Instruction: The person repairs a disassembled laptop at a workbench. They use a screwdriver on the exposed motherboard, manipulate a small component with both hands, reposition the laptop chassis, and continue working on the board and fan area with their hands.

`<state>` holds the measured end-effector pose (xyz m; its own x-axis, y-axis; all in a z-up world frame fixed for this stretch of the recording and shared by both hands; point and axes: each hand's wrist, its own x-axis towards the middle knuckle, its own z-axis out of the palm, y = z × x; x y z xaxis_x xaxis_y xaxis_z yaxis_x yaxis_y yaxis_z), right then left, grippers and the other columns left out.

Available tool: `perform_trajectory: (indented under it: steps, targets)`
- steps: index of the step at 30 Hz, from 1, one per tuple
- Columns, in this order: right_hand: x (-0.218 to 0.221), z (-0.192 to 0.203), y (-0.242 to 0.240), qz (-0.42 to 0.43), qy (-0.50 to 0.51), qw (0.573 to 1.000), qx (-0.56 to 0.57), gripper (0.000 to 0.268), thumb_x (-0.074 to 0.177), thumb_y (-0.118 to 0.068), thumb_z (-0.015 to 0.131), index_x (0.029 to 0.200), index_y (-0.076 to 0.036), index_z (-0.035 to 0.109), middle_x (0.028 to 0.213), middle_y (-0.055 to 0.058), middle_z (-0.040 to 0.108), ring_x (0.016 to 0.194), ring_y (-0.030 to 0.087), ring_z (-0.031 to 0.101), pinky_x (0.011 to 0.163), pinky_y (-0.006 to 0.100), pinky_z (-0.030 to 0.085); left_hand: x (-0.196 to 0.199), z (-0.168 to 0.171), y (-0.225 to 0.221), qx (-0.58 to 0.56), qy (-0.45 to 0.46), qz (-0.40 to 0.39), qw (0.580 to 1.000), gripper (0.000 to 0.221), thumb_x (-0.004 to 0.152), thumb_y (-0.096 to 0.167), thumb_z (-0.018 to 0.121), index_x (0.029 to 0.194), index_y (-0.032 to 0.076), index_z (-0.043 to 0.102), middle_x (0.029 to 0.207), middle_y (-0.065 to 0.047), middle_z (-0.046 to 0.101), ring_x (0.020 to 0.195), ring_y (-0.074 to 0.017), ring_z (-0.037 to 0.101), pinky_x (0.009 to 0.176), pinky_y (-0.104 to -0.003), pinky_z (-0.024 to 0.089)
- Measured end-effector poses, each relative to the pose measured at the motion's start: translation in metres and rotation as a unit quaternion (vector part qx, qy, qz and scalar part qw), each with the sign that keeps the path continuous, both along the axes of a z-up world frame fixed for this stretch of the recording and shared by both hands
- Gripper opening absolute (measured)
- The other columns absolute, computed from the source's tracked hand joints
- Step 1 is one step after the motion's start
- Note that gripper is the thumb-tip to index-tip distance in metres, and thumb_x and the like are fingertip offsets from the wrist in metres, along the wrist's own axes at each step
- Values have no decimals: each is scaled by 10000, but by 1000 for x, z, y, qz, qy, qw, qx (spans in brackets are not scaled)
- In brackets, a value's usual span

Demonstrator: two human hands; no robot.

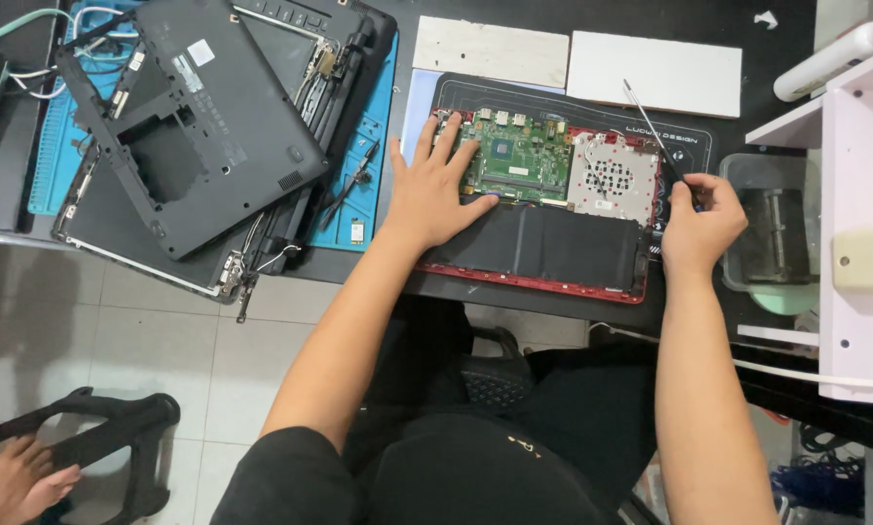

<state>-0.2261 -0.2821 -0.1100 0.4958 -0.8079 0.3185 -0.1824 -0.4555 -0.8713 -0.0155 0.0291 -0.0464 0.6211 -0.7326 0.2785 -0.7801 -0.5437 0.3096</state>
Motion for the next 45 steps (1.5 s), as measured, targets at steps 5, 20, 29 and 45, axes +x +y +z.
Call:
perform_trajectory:
  steps: [5,20,29,45]
  targets:
    - [2,-1,0,0,-2,1000,16,84,969,66,728,1033,25,692,921,44,706,831,108,689,753,254,547,30,8,-8,-15,42,37,998,572,850,403,738,1346,141,630,1485,-140,474,1465,-408,290,1114,-742,187]
    - [4,5,3,-10,12,1000,6,88,961,72,727,1029,26,696,911,35,700,824,98,670,749,249,540,69,-8,-37,-45,180,135,973,225,794,115,725,973,204,828,1342,-23,608,1337,-283,452,1047,-563,328]
    - [2,4,1,-21,34,999,-34,92,942,46,767,1016,16,721,907,29,700,822,91,632,751,255,516,94,13,-45,32,197,101,975,171,854,220,706,965,226,836,1274,-31,648,1267,-287,496,1012,-503,386]
    - [3,5,3,-31,47,997,-48,92,934,29,776,1009,6,727,894,31,695,815,102,625,756,270,515,113,11,-102,247,138,166,945,322,721,202,761,1035,129,758,1124,-138,720,1199,-368,554,978,-575,317]
